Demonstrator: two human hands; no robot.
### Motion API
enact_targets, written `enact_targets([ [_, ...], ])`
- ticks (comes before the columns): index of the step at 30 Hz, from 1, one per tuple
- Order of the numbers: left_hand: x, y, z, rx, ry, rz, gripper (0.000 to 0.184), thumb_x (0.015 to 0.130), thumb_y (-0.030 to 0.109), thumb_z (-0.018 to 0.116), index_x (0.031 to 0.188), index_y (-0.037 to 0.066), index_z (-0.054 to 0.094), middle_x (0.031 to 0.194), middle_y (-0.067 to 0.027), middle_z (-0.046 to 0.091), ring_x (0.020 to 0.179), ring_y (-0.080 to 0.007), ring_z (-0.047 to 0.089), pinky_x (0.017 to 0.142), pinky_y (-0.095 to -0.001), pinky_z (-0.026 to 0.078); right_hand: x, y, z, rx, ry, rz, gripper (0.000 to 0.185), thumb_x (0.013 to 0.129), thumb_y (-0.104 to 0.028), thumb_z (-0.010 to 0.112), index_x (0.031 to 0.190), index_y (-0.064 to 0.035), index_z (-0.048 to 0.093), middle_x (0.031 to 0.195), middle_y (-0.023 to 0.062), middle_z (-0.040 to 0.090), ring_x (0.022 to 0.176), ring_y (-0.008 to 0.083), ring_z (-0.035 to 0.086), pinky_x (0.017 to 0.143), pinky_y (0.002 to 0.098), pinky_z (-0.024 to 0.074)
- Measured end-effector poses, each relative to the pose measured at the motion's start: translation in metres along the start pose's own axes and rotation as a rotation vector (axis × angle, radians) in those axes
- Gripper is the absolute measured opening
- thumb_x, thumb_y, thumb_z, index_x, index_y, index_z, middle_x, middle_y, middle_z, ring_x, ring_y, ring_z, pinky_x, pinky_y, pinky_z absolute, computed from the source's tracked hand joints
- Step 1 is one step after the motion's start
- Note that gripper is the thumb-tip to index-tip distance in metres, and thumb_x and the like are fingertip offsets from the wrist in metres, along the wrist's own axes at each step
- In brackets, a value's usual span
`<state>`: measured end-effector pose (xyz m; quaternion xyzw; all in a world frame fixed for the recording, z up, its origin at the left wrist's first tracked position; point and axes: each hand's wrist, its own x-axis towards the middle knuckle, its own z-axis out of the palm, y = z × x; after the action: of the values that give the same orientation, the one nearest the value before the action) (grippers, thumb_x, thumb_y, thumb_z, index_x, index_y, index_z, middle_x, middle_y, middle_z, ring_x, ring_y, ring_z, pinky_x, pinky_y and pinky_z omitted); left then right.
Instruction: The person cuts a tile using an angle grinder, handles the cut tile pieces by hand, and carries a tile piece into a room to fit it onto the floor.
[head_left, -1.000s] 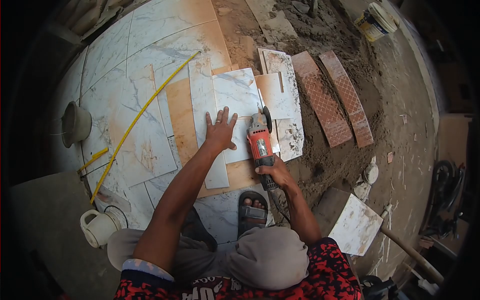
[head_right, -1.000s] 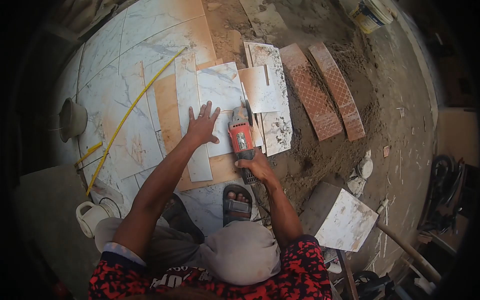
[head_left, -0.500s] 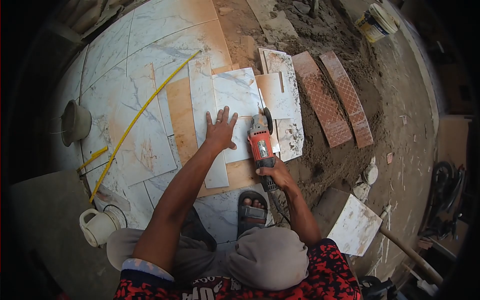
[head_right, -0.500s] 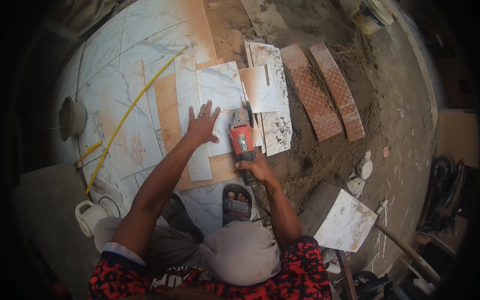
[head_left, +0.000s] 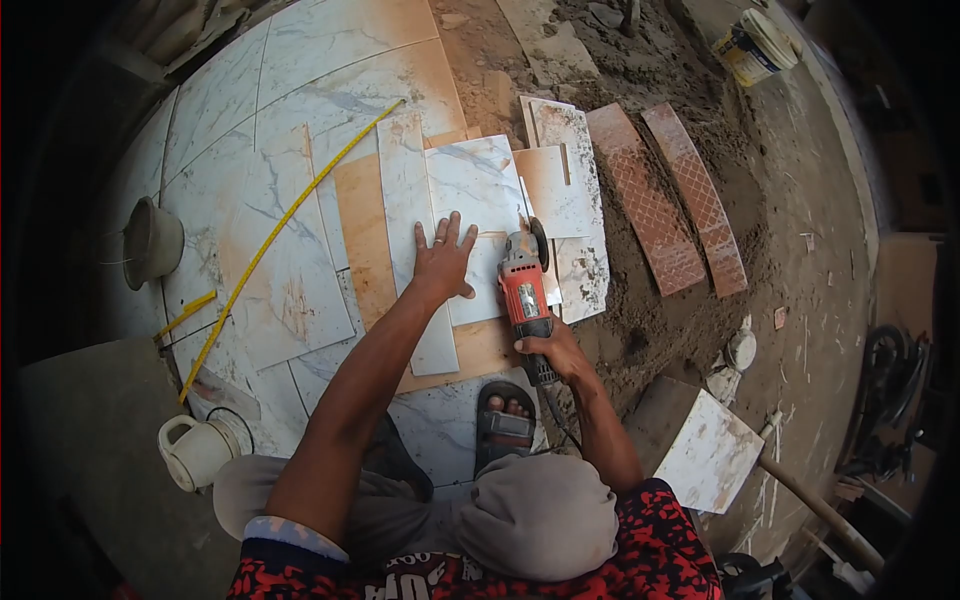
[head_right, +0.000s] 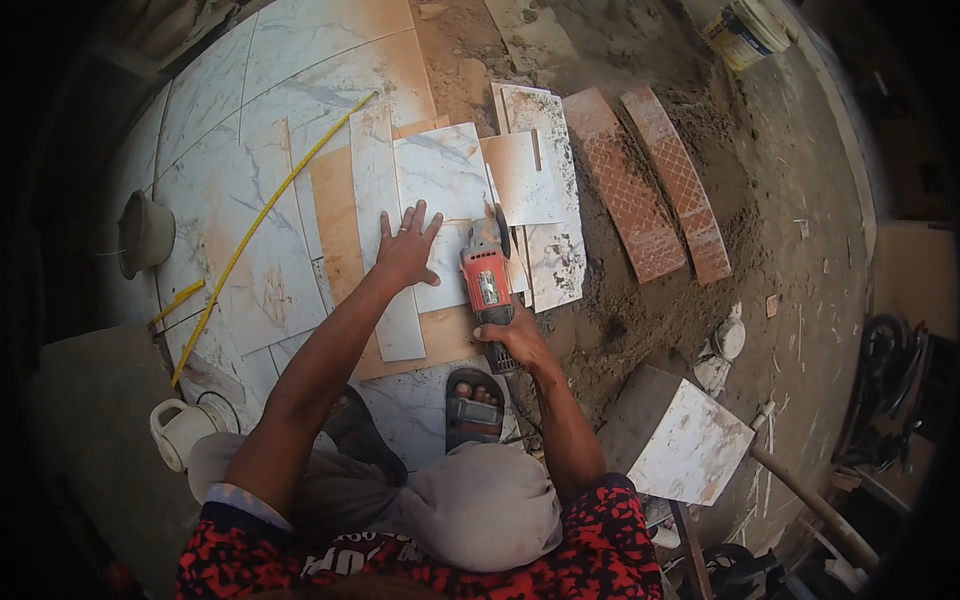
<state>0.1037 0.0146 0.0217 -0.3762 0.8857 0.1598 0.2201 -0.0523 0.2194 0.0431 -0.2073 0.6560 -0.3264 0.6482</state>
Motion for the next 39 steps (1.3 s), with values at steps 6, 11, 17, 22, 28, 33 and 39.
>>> enact_targets([
  [6,0.000,-0.001,0.003,-0.003,-0.006,-0.002,0.125,0.056,0.045,0.091,0.155,0.018,0.020,0.162,-0.0200,0.008,0.150,-0.0336,0.015,0.114,-0.0683,0.006,-0.011,0.001,0.003,0.015,0.023,-0.043,0.071,0.062,-0.020,0.078,0.126,0.0007,0.053,0.101,0.0094,0.063,0.089,0.0212,0.059,0.084,0.0339,0.0477],
  [11,0.000,0.000,0.003,-0.004,-0.006,0.004,0.125,0.056,0.045,0.090,0.156,0.018,0.020,0.162,-0.0197,0.007,0.150,-0.0337,0.015,0.114,-0.0682,0.006,-0.012,0.005,0.002,-0.017,0.028,-0.034,0.070,0.062,-0.020,0.078,0.125,0.0002,0.054,0.100,0.0093,0.063,0.089,0.0215,0.059,0.084,0.0342,0.0481],
  [17,0.000,0.000,0.001,-0.001,-0.022,-0.009,0.125,0.057,0.046,0.090,0.156,0.018,0.020,0.162,-0.0194,0.008,0.150,-0.0338,0.014,0.114,-0.0679,0.006,-0.005,0.004,0.002,0.002,0.010,-0.016,0.071,0.062,-0.018,0.077,0.126,-0.0006,0.053,0.101,0.0091,0.062,0.091,0.0223,0.058,0.084,0.0340,0.0478],
  [22,0.000,0.000,0.001,0.007,-0.031,-0.005,0.124,0.057,0.047,0.090,0.156,0.018,0.019,0.163,-0.0190,0.007,0.150,-0.0332,0.014,0.114,-0.0675,0.006,-0.016,0.005,0.003,0.019,0.022,0.006,0.072,0.063,-0.016,0.077,0.129,-0.0006,0.052,0.105,0.0095,0.062,0.096,0.0224,0.058,0.088,0.0341,0.0469],
  [28,0.000,0.001,-0.002,0.016,-0.042,-0.010,0.125,0.057,0.047,0.089,0.156,0.018,0.019,0.163,-0.0186,0.007,0.150,-0.0327,0.013,0.115,-0.0673,0.006,-0.012,0.014,0.001,0.025,0.010,0.015,0.074,0.063,-0.016,0.077,0.131,-0.0010,0.051,0.108,0.0094,0.062,0.096,0.0217,0.058,0.089,0.0335,0.0462],
  [33,0.000,0.000,-0.002,0.016,-0.041,-0.013,0.125,0.057,0.047,0.090,0.156,0.019,0.018,0.163,-0.0183,0.007,0.150,-0.0325,0.013,0.115,-0.0673,0.006,-0.010,0.008,0.002,0.009,0.024,0.022,0.074,0.062,-0.017,0.078,0.130,-0.0016,0.051,0.106,0.0087,0.062,0.094,0.0215,0.058,0.088,0.0336,0.0470],
  [39,0.001,0.000,0.004,0.009,-0.011,-0.003,0.126,0.054,0.046,0.091,0.155,0.018,0.020,0.162,-0.0192,0.009,0.149,-0.0337,0.016,0.114,-0.0673,0.008,-0.019,0.011,0.003,0.009,0.036,-0.009,0.070,0.062,-0.018,0.078,0.125,-0.0005,0.054,0.102,0.0081,0.063,0.091,0.0213,0.058,0.085,0.0336,0.0471],
])
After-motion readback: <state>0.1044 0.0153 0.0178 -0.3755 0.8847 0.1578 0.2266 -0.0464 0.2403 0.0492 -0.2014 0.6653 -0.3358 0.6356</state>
